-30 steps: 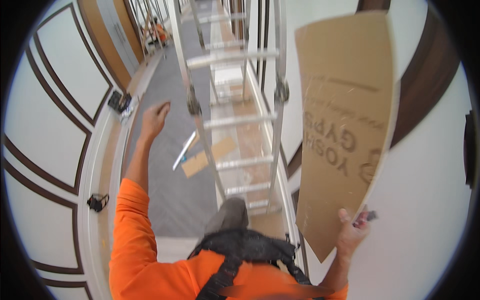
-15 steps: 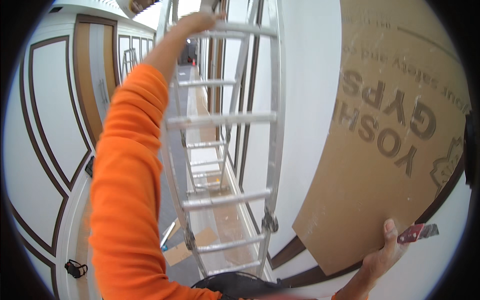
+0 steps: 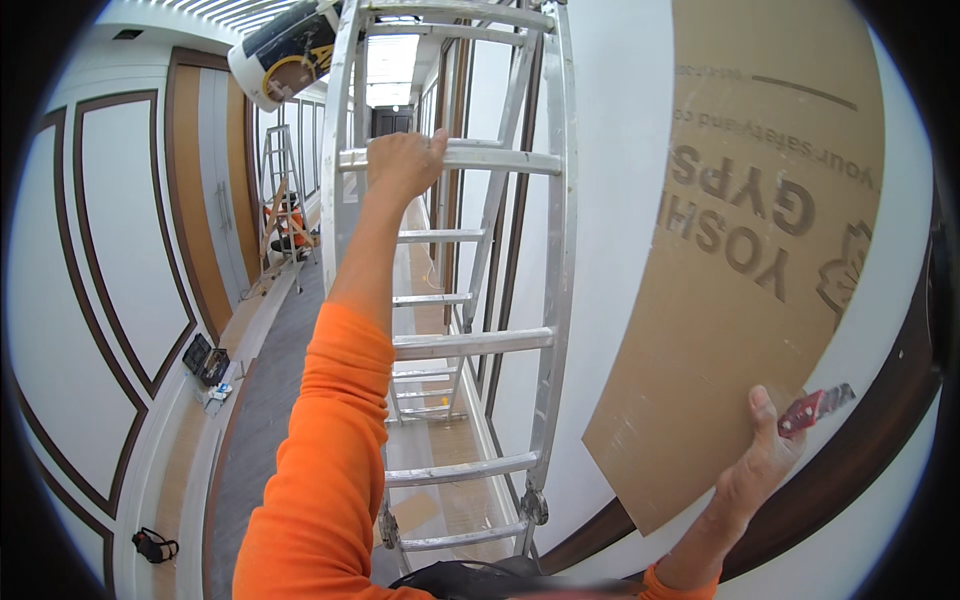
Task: The person climbs a ladder and uses a utility knife to cut and fit a piece of gypsum board into a ceiling opening. They carefully score the board, snap it, and trim the edges to ensure a proper fit within the ceiling structure.
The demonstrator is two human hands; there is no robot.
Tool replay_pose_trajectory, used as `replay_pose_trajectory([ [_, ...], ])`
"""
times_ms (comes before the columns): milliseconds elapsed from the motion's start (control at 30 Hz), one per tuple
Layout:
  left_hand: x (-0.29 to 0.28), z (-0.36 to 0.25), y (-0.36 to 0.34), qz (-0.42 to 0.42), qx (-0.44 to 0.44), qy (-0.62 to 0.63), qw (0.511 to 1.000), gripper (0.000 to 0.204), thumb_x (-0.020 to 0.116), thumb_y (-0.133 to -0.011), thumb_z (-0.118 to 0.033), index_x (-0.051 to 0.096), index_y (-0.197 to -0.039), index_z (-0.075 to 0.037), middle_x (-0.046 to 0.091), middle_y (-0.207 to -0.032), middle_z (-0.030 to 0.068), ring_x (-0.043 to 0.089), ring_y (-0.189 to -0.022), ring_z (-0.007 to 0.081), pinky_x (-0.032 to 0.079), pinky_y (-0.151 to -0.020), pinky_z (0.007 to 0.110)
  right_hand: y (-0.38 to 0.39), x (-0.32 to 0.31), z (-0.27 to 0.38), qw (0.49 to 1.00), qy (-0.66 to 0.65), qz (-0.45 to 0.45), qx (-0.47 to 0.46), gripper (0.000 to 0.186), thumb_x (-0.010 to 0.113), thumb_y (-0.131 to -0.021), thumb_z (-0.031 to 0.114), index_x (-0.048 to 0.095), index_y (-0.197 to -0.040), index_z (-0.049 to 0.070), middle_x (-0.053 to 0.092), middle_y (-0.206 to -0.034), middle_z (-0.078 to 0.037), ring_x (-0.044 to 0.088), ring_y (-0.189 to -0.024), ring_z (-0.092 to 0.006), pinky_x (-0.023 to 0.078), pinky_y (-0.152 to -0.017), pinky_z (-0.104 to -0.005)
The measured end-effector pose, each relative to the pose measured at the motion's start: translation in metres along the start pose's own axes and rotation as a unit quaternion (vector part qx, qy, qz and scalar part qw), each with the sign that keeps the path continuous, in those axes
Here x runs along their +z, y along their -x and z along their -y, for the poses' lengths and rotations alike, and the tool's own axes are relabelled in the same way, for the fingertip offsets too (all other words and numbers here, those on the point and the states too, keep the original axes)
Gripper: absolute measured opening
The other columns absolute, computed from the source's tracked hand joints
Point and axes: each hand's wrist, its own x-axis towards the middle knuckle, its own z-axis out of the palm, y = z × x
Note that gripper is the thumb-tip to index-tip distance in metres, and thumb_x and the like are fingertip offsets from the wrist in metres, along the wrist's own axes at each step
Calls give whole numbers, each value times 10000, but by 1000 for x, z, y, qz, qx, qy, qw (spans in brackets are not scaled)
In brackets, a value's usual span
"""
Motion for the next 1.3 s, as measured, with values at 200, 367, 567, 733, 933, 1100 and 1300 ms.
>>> replay_pose_trajectory([
  [200, -11, 0, 1, -26, 15, 42, 999, 629, 422, -1054, -475, 748, -737, -41, 696, -724, 217, 666, -683, 428, 510, -679, 532, -41, 72, 26, 999, 3, 16, 29, 227, 756, -883, 50, 635, -1063, -17, 660, -986, -42, 606, -900, -152, 477, -873, -301],
  [367, -7, -9, 9, -22, 5, 65, 998, 525, 503, -1029, -398, 738, -730, -36, 686, -702, 204, 656, -677, 419, 494, -681, 528, -86, 108, 29, 999, 8, 33, 24, 209, 733, -897, 42, 633, -1067, -25, 659, -982, -45, 607, -907, -152, 474, -885, -305],
  [567, -15, -8, 1, -31, -1, 76, 997, 443, 549, -1005, -351, 711, -715, -59, 665, -690, 171, 635, -694, 386, 457, -690, 500, -129, 172, 58, 999, -9, 42, 20, 251, 743, -895, 59, 641, -1104, -35, 663, -1002, -68, 621, -919, -161, 487, -864, -306],
  [733, -13, -12, -1, -39, -2, 80, 996, 431, 545, -1003, -342, 684, -700, -70, 644, -667, 146, 618, -682, 370, 427, -696, 503, -152, 197, 48, 999, 4, 34, -10, 316, 761, -889, 72, 638, -1150, -57, 672, -1068, -91, 635, -932, -171, 504, -862, -310],
  [933, -18, -14, -6, -31, -29, 83, 996, 393, 556, -981, -310, 673, -693, -70, 651, -685, 135, 620, -699, 346, 432, -713, 469, -161, 238, 52, 997, 46, 22, -54, 393, 757, -894, 49, 599, -1233, -70, 673, -1103, -122, 655, -932, -184, 546, -804, -315],
  [1100, -20, -19, -9, -6, -55, 88, 995, 339, 617, -930, -285, 669, -679, -63, 648, -690, 141, 609, -699, 347, 432, -746, 468, -188, 260, 71, 996, 72, -1, -54, 424, 795, -866, 119, 607, -1198, -67, 675, -1019, -127, 669, -878, -183, 558, -752, -313],
  [1300, -34, -25, -15, 106, -91, 116, 983, 249, 640, -932, -258, 673, -812, -43, 659, -813, 162, 601, -807, 367, 417, -806, 478, -236, 300, 113, 993, 99, -21, -59, 414, 825, -840, 145, 615, -1139, -48, 679, -974, -126, 662, -831, -170, 549, -743, -319],
])
